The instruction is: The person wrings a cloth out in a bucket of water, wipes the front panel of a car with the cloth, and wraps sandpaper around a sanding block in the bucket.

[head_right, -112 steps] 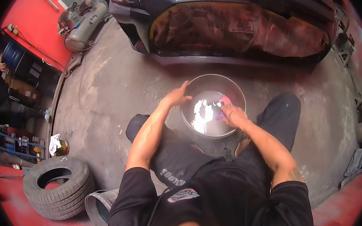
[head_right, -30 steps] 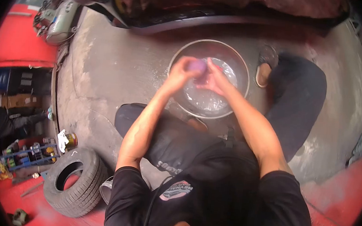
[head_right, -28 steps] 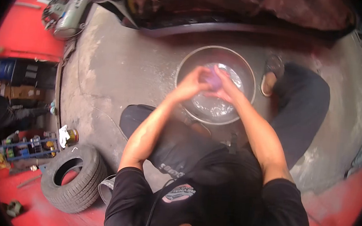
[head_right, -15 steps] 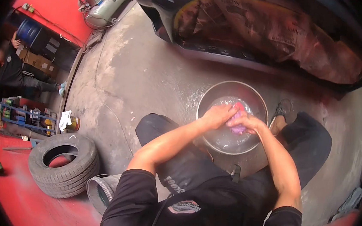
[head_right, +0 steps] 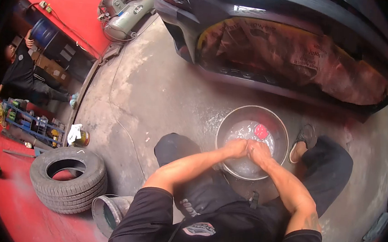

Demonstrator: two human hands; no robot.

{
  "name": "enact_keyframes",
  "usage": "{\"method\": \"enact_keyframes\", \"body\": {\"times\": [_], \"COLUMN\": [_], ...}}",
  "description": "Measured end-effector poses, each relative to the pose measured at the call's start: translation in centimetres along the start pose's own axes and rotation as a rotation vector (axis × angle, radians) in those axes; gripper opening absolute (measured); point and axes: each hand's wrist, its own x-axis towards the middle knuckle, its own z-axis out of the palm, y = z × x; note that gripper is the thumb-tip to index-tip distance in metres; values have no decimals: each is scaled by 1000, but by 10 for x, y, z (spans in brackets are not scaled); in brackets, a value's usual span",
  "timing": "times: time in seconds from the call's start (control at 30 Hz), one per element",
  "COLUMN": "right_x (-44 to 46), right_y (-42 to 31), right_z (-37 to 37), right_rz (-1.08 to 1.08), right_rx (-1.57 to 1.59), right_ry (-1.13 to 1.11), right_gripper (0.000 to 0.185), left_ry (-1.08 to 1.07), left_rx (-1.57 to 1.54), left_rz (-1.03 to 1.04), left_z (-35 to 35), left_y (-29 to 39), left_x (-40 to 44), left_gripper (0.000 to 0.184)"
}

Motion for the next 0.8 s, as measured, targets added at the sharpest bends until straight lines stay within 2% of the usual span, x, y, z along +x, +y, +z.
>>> {"method": "enact_keyframes", "body": {"times": [0.07, 0.1, 0.2, 0.27, 0.3, 0.33, 0.37, 0.4, 0.43, 0.5, 0.63, 0.67, 0.77, 0.8], "right_x": [0, -2, -4, -2, 1, 6, 8, 8, 8, -1, -5, -4, -5, -6], "right_y": [-5, -7, -10, 0, 6, 13, 22, 39, 33, 26, 21, 18, 17, 16], "right_z": [-6, -12, -26, -30, -34, -41, -46, -41, -54, -87, -85, -81, -63, -53], "right_rz": [-99, -120, -134, -62, 113, 290, 469, 435, 446, 472, 442, 455, 437, 397], "right_rx": [2, -20, -30, 45, 325, 602, 875, 1098, 1166, 1306, 1346, 1263, 1189, 1077], "right_ry": [102, 109, 123, 135, 18, -105, -235, -288, -322, -391, -627, -672, -646, -534], "right_gripper": [17, 19, 24, 26, 25, 25, 24, 22, 23, 24, 25, 23, 19, 19], "left_ry": [-188, -284, -415, -15, 180, 146, 231, 317, 404, 421, 328, 310, 228, 189], "left_rx": [-300, -454, -338, -118, -6, 72, 119, 168, 221, 285, 263, 261, 278, 299], "left_rz": [-198, -297, -349, -70, 68, 40, 168, 294, 423, 496, 601, 583, 488, 427], "left_z": [-13, -21, -29, -7, 2, -12, -23, -31, -38, -34, -37, -36, -24, -15], "left_y": [1, 2, -11, -20, -24, -8, 2, 10, 13, 20, 15, 13, 10, 8], "left_x": [6, 7, 18, 19, 17, 11, 5, 0, -1, -5, 2, 3, 6, 11], "left_gripper": [30, 28, 37, 46, 51, 62, 59, 57, 55, 49, 38, 34, 26, 24]}}
